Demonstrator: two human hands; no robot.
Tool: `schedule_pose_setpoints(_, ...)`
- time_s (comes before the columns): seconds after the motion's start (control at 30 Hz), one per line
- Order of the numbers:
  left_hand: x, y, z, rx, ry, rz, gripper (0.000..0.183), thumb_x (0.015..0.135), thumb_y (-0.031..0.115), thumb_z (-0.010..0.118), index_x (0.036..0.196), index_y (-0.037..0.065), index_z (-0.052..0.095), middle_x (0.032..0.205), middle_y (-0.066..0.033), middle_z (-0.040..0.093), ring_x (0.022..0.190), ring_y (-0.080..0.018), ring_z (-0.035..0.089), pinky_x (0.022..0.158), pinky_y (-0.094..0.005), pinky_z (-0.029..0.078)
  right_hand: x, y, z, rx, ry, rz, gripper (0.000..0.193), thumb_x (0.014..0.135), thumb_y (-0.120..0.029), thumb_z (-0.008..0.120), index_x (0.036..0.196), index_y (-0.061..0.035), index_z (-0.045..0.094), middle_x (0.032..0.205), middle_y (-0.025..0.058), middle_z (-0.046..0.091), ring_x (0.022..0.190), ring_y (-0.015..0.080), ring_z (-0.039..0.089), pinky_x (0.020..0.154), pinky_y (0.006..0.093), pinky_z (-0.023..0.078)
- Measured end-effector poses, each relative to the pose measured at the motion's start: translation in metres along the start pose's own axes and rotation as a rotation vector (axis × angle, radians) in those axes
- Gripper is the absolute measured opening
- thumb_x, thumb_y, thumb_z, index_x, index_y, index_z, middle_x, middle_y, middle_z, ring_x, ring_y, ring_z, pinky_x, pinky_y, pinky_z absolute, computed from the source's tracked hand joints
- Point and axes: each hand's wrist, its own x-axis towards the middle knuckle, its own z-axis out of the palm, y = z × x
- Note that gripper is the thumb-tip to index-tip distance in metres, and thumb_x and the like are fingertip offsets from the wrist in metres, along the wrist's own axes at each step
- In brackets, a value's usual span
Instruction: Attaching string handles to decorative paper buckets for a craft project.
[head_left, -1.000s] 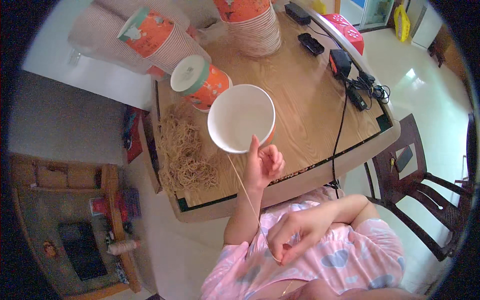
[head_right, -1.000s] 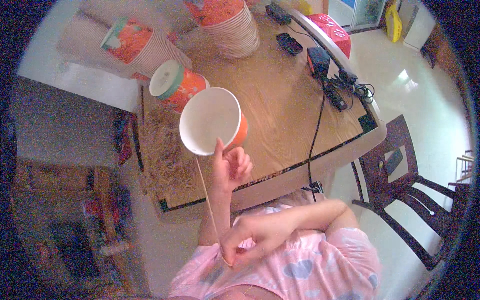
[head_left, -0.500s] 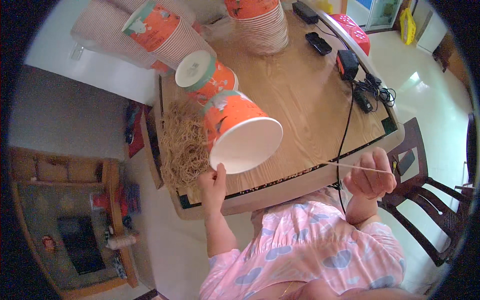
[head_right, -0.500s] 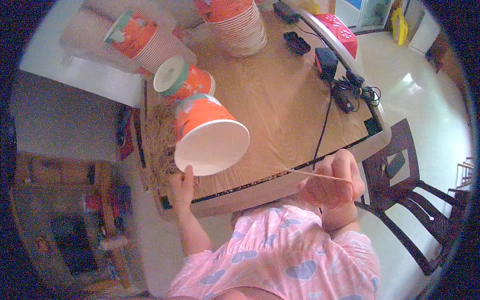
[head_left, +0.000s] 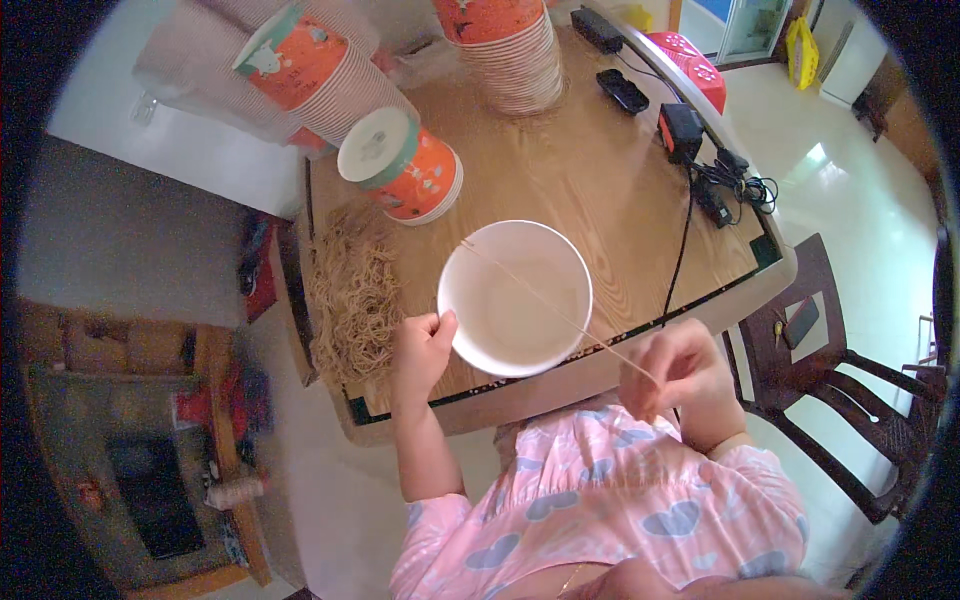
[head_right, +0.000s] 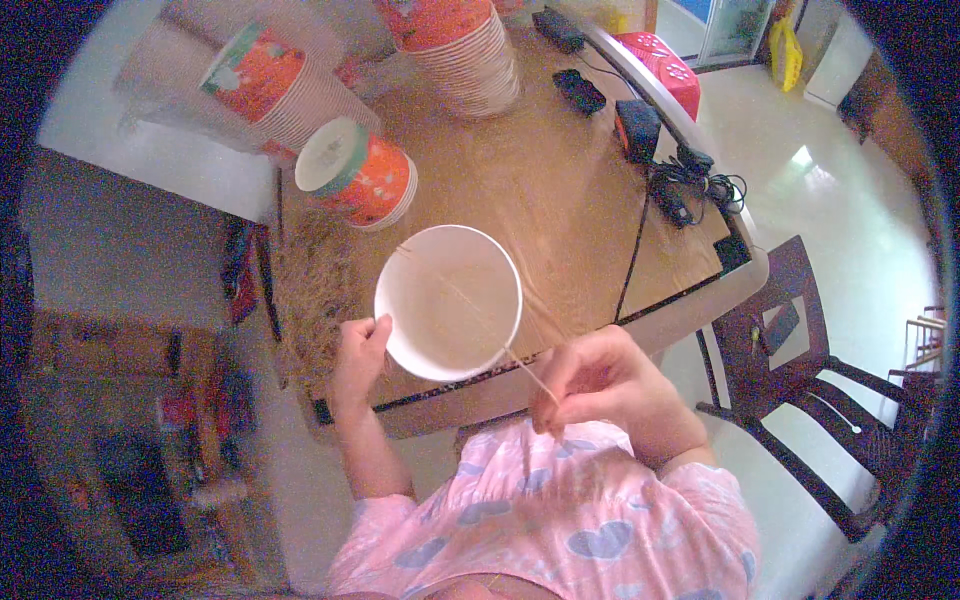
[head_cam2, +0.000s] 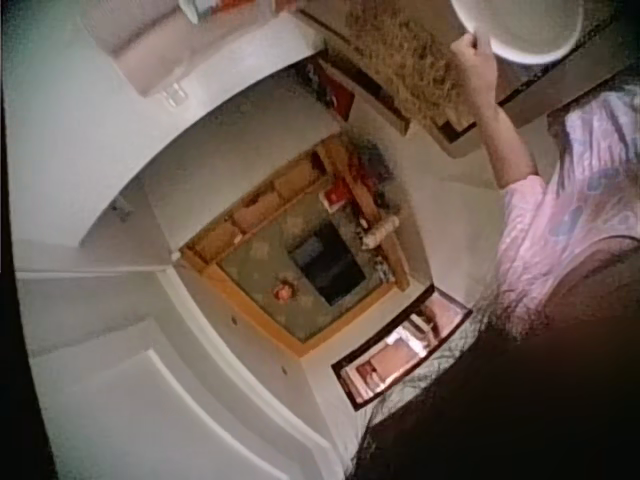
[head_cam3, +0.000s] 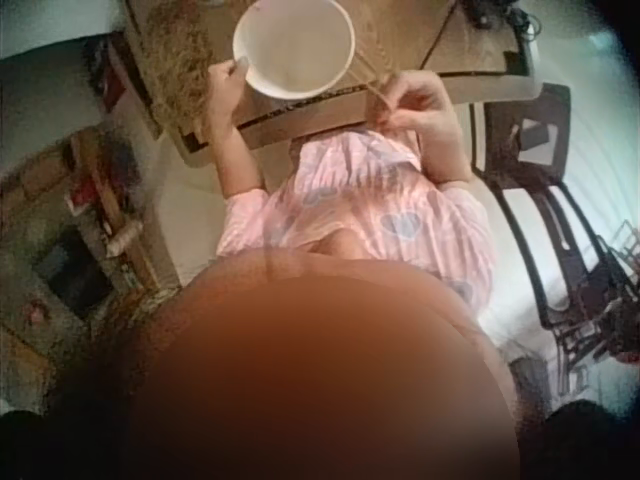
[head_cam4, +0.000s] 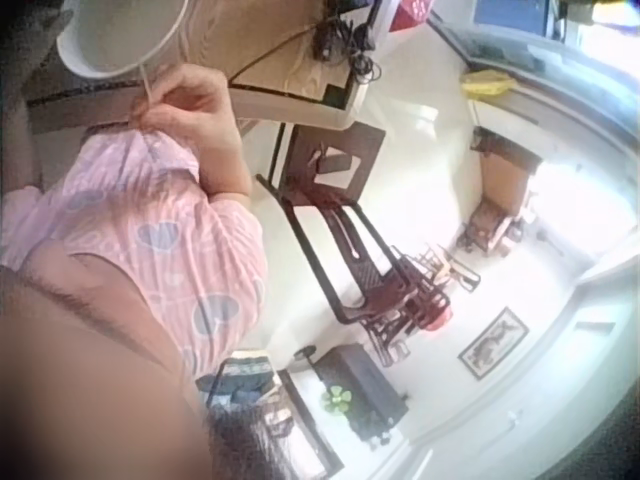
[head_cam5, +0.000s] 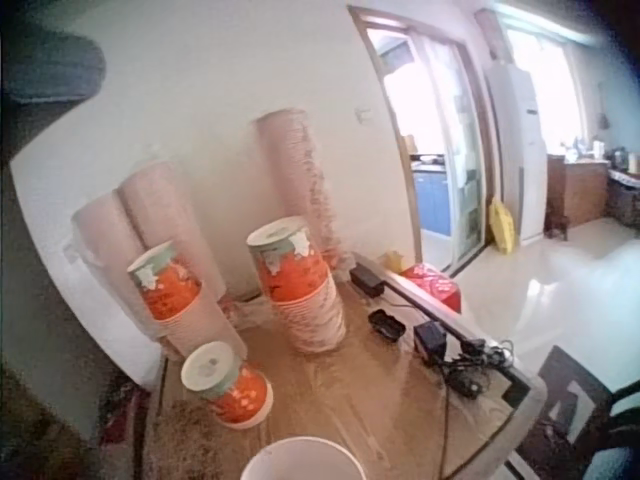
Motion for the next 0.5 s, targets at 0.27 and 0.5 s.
schedule_pose_setpoints(0.27,-0.052,0.071,0.033,-0.140,0.141,0.516,0.020,0.077,0.010,0.065,0.093,0.000,0.058,0.080,-0.0041,0.055,0.062,-0.0076,0.045,0.053,-0.0204,0.038,0.034,0.014,-0.009,-0.909,0.183,-0.333,0.008,0.073,-0.007,0.068,0.078,-0.0053,0.062,0.088,0.0068,0.057,0.085,0.0208,0.054,0.073,0.0293,0.043)
schedule_pose_setpoints(0.5,-0.062,0.064,0.053,-0.674,-0.255,0.045,0.016,0.080,0.002,0.062,0.095,-0.001,0.063,0.072,-0.0029,0.055,0.060,-0.0058,0.050,0.050,-0.0191,0.040,0.058,0.020,-0.003,-1.082,-0.052,-0.455,0.014,0.071,-0.010,0.070,0.083,-0.0053,0.064,0.085,0.0071,0.055,0.081,0.0213,0.053,0.073,0.0313,0.041)
